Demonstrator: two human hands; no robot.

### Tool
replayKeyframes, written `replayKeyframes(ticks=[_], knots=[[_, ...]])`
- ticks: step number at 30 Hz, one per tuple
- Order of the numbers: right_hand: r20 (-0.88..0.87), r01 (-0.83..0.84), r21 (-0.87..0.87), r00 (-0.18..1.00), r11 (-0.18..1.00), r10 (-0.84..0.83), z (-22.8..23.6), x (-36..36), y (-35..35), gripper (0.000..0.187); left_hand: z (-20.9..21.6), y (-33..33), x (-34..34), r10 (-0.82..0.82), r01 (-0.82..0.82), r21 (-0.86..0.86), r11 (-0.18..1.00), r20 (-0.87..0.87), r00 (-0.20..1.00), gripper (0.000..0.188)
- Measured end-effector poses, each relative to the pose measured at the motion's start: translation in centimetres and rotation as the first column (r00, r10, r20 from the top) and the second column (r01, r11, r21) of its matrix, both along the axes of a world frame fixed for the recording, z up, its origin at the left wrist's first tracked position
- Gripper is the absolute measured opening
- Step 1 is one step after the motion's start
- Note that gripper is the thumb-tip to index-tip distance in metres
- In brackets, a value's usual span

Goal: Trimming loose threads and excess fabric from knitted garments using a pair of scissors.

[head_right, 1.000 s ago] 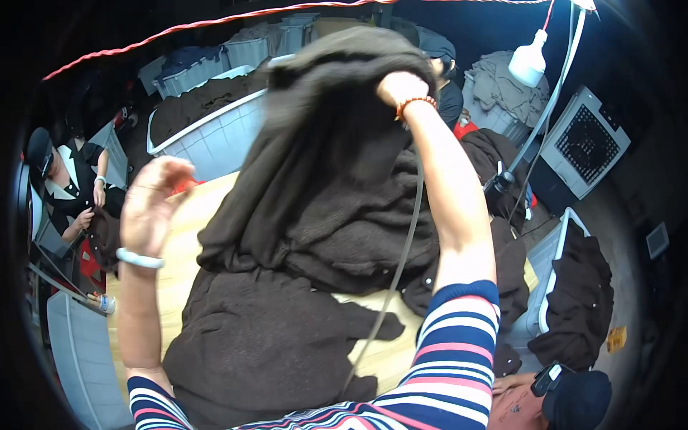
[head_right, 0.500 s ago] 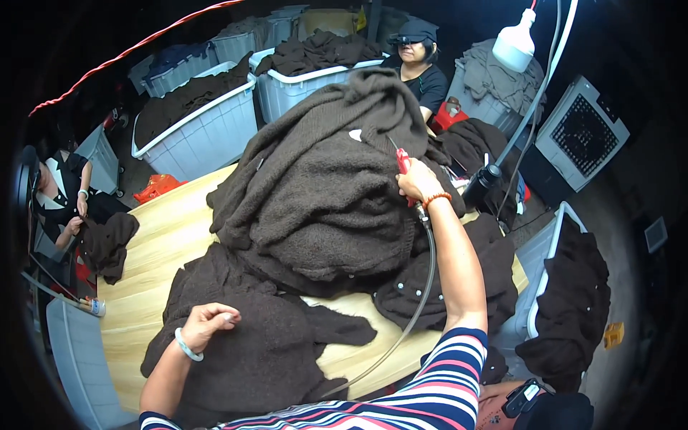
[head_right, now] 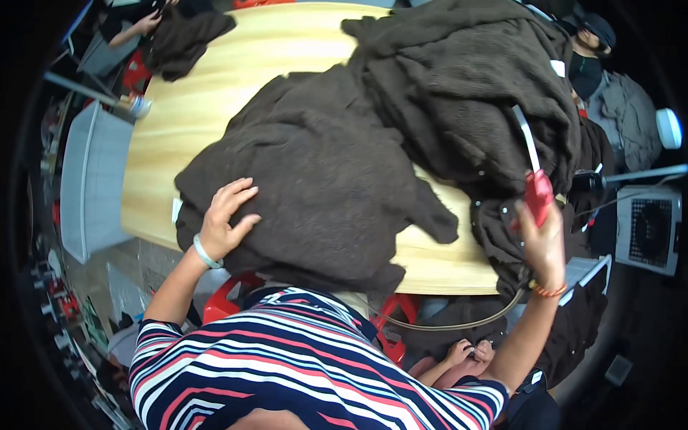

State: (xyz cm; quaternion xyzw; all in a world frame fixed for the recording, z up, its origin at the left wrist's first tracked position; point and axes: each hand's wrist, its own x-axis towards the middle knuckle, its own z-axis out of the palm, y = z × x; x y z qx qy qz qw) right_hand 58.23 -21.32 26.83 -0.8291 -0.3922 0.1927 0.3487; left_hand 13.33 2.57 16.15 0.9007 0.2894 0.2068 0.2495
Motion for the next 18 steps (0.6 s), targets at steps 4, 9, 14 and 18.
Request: replayKeyframes(ticks=[4, 9, 14, 18], knots=[[-0.014, -0.191, -0.074, 0.982, 0.979, 0.19, -3.2, -11.6, 0.9, 0.045, -1.9, -1.6, -5.3, -0.082, 0.116, 0.2, 0.973, -0.17, 0.982, 0.077], [0.23, -0.277, -0.246, 0.914, 0.929, 0.334, -7.0, -23.6, 0.4, 0.067, -3.2, 2.4, -10.1, 0.106, -0.074, 0.22, 0.973, -0.14, 0.984, 0.09], [0.39, -0.172, -0.14, 0.896, 0.975, 0.214, -11.7, -28.1, 3.1, 0.054, -6.3, 10.0, -12.4, 0.308, -0.295, 0.159, 0.942, -0.063, 0.949, 0.075], [0.265, -0.12, -0.013, 0.957, 0.993, 0.119, -12.8, -25.3, 3.5, 0.038, -4.5, 12.6, -11.7, 0.195, -0.178, -0.169, 0.969, 0.09, 0.977, 0.037]])
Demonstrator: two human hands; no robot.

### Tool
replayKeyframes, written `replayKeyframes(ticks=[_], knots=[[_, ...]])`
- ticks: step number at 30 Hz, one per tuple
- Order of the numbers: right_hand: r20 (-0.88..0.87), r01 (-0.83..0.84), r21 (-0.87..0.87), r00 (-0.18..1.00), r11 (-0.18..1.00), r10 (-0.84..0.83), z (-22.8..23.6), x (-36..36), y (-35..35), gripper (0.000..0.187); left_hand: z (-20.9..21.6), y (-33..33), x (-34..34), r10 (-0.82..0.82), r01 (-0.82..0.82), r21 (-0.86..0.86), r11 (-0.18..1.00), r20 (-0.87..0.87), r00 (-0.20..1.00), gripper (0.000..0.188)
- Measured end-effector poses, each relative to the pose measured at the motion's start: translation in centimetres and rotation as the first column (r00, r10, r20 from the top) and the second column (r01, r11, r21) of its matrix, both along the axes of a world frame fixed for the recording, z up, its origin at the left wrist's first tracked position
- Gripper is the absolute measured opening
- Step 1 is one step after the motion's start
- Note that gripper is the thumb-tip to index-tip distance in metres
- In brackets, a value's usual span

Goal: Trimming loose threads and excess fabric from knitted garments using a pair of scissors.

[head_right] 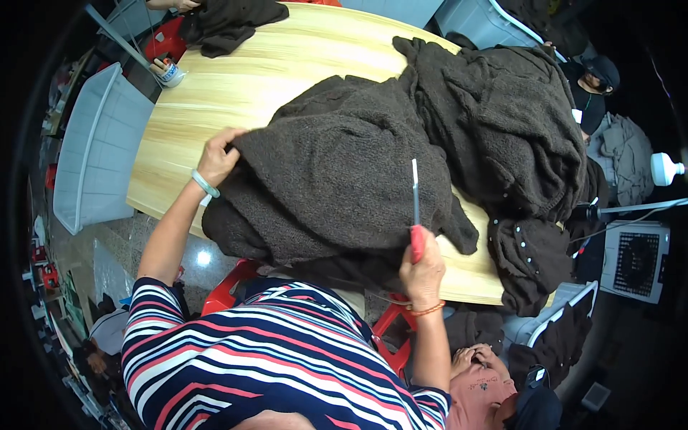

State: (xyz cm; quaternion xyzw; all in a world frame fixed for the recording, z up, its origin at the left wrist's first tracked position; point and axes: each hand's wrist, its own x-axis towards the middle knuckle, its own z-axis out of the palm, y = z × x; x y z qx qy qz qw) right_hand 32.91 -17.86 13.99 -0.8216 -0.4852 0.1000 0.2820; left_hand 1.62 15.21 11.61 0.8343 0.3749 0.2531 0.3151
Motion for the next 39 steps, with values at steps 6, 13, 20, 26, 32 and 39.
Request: replayKeyframes(ticks=[6, 13, 20, 26, 32, 39], knots=[[0.015, 0.247, 0.251, 0.966, 0.936, -0.259, 7.6, 10.2, -2.1, 0.034, 10.7, -2.5, 1.6, -0.086, 0.05, 0.096, 0.994, 0.425, 0.901, 0.037], [0.044, 0.318, 0.423, 0.928, 0.848, -0.37, 12.9, 20.0, -9.7, 0.036, 14.3, -10.3, -0.7, -0.58, 0.711, -0.318, 0.627, 0.418, 0.699, 0.041], [-0.002, 0.156, 0.316, 0.987, 0.936, -0.164, 12.6, 20.8, 0.0, 0.035, 9.6, -8.4, -1.6, 0.078, 0.272, -0.727, 0.631, 0.408, 0.909, 0.021], [0.107, 0.087, -0.189, 0.992, 0.978, -0.067, 3.1, 18.1, 9.5, 0.029, 3.8, -6.9, 0.1, -0.021, -0.002, -0.072, 0.997, -0.317, 0.948, 0.039], [-0.007, -0.088, -0.312, 0.996, 0.946, 0.091, 1.6, 14.6, 7.2, 0.038, 7.4, -6.6, 9.1, -0.254, 0.262, 0.05, 0.964, -0.133, 0.958, 0.071], [0.015, -0.166, -0.25, 0.985, 0.954, 0.175, 3.3, 15.2, 4.7, 0.04, 4.3, -5.8, 19.6, -0.445, 0.509, 0.205, 0.836, -0.292, 0.847, 0.074]])
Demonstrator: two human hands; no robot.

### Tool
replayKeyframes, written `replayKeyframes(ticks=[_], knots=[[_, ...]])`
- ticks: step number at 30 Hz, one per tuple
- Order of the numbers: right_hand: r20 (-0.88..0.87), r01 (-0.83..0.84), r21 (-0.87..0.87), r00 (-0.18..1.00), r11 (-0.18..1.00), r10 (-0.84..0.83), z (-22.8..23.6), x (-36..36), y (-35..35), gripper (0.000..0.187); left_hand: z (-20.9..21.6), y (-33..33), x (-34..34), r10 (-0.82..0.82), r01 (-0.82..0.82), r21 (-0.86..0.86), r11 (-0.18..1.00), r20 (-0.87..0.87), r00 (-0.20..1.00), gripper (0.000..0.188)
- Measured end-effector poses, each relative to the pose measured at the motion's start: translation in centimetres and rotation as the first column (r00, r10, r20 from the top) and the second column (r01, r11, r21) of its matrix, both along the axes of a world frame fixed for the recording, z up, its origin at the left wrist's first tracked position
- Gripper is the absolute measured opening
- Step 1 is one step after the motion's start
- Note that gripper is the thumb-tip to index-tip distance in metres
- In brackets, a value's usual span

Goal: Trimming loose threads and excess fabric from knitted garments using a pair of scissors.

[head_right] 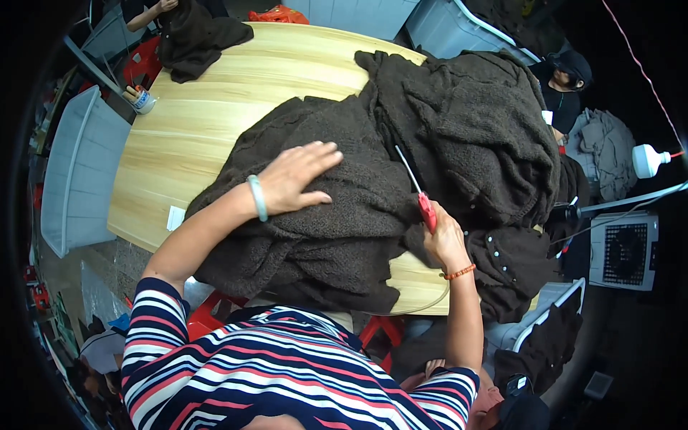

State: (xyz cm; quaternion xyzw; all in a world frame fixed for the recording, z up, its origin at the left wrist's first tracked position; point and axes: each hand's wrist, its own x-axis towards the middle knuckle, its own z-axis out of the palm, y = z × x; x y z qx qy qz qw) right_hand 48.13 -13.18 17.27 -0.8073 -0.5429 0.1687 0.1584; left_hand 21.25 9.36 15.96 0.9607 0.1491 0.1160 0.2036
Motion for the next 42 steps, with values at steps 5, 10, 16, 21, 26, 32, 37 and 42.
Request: replayKeyframes(ticks=[5, 10, 16, 21, 26, 32, 37, 42], knots=[[-0.018, -0.122, 0.056, 0.992, 0.991, 0.123, 5.0, -1.6, -2.2, 0.04, -3.1, -5.4, 1.3, -0.074, 0.092, 0.119, 0.989, -0.149, 0.986, 0.073], [-0.057, -0.249, -0.217, 0.968, 0.944, 0.243, 9.1, -6.0, -2.5, 0.034, -5.0, -7.7, 0.6, -0.02, 0.032, 0.12, 0.992, -0.1, 0.995, 0.07], [0.08, -0.305, -0.366, 0.931, 0.879, 0.356, 9.8, -7.1, -1.1, 0.025, -6.6, -7.5, 0.0, 0.04, -0.032, 0.118, 0.993, -0.065, 0.997, 0.067], [0.015, -0.57, -0.251, 0.806, 0.782, 0.592, 8.3, -11.2, 3.9, 0.023, -7.7, -7.9, 0.1, 0.011, 0.0, 0.088, 0.996, -0.127, 0.992, 0.07], [0.018, -0.723, -0.101, 0.686, 0.684, 0.728, 6.0, -15.2, 7.0, 0.021, -7.4, -7.8, 0.4, -0.043, 0.061, 0.084, 0.995, -0.203, 0.978, 0.074], [0.134, -0.347, -0.331, 0.903, 0.877, 0.408, 7.6, -8.6, 0.4, 0.019, -7.2, -8.3, -0.7, 0.056, -0.05, 0.206, 0.977, -0.028, 0.998, 0.059], [0.149, -0.189, -0.433, 0.95, 0.881, 0.276, 9.4, -9.3, -2.9, 0.022, -8.4, -8.5, -0.2, 0.012, -0.005, 0.057, 0.998, -0.132, 0.991, 0.053], [0.061, -0.319, -0.325, 0.933, 0.89, 0.356, 8.5, -11.7, -0.8, 0.024, -6.5, -9.1, -0.1, -0.004, 0.024, 0.124, 0.992, -0.158, 0.987, 0.054]])
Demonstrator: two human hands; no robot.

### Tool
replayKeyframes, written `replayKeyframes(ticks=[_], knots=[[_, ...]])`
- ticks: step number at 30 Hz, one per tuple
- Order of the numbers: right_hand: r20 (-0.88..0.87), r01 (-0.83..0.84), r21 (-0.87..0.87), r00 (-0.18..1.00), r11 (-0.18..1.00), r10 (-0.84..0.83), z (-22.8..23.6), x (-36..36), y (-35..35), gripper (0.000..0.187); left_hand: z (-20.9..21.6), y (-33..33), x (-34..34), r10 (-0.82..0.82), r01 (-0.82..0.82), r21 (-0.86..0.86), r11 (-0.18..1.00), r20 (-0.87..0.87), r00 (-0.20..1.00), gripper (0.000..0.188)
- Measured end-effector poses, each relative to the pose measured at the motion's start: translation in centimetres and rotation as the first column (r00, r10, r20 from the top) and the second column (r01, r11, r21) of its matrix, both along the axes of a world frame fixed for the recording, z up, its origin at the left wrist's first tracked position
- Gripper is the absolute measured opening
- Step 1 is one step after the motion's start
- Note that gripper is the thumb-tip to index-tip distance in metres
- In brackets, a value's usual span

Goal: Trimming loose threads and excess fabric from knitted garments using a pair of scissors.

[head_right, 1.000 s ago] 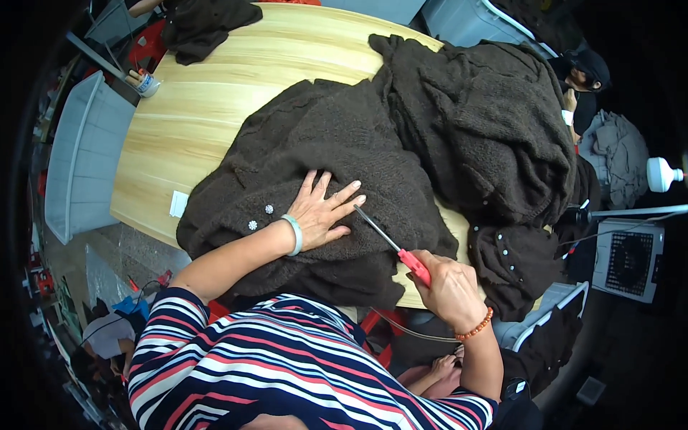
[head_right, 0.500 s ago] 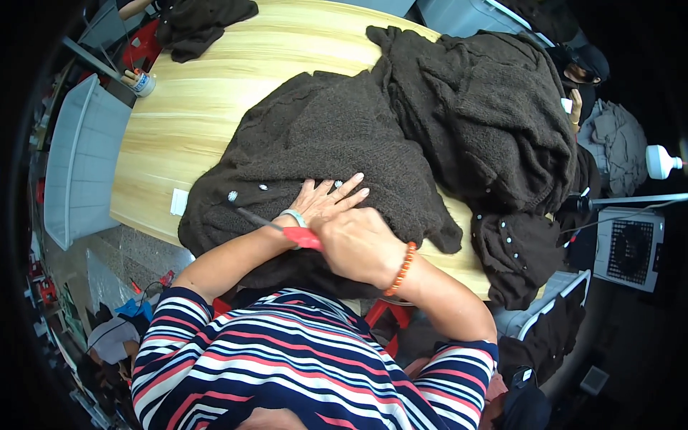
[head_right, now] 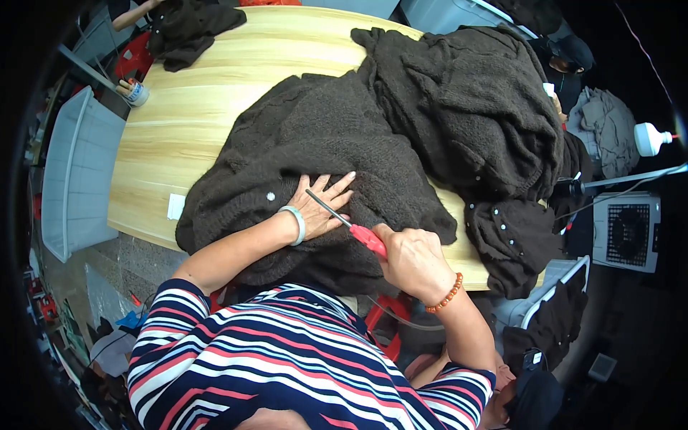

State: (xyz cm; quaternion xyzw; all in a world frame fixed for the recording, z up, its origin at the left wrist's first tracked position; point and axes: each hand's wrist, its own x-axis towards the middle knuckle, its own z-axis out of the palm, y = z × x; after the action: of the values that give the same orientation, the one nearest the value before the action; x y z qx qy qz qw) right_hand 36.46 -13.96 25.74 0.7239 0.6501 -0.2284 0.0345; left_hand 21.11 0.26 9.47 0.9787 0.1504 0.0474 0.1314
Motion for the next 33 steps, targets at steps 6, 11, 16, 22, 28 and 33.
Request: replayKeyframes(ticks=[6, 11, 16, 22, 28, 33], knots=[[-0.128, 0.094, 0.157, 0.989, 0.983, -0.075, -0.9, 1.1, -2.5, 0.03, 3.9, 4.1, -2.7, 0.275, -0.04, -0.497, 0.867, 0.409, 0.87, 0.043], [-0.136, 0.114, 0.171, 0.987, 0.979, -0.091, -1.1, 0.6, -3.0, 0.029, 3.3, 7.6, -1.1, 0.221, -0.122, -0.306, 0.944, 0.315, 0.923, 0.039], [0.018, 0.15, 0.018, 0.989, 0.989, -0.15, 0.4, 0.2, -2.9, 0.029, 0.1, 7.3, 0.2, 0.235, -0.126, -0.362, 0.924, 0.274, 0.933, 0.01], [-0.081, 0.079, -0.024, 0.993, 0.997, -0.081, 0.6, -0.9, -1.8, 0.029, 0.0, 6.1, -1.5, 0.242, -0.122, -0.314, 0.942, 0.381, 0.892, 0.011], [-0.107, 0.05, 0.117, 0.994, 0.992, -0.038, -0.5, -0.7, -1.0, 0.032, 2.3, 9.3, -8.0, 0.491, -0.488, -0.089, 0.868, 0.297, 0.819, 0.04], [-0.135, -0.004, 0.189, 0.99, 0.982, 0.03, -0.8, -1.7, 0.8, 0.031, 2.9, 9.3, -9.1, 0.43, -0.407, -0.141, 0.903, 0.261, 0.864, 0.04]])
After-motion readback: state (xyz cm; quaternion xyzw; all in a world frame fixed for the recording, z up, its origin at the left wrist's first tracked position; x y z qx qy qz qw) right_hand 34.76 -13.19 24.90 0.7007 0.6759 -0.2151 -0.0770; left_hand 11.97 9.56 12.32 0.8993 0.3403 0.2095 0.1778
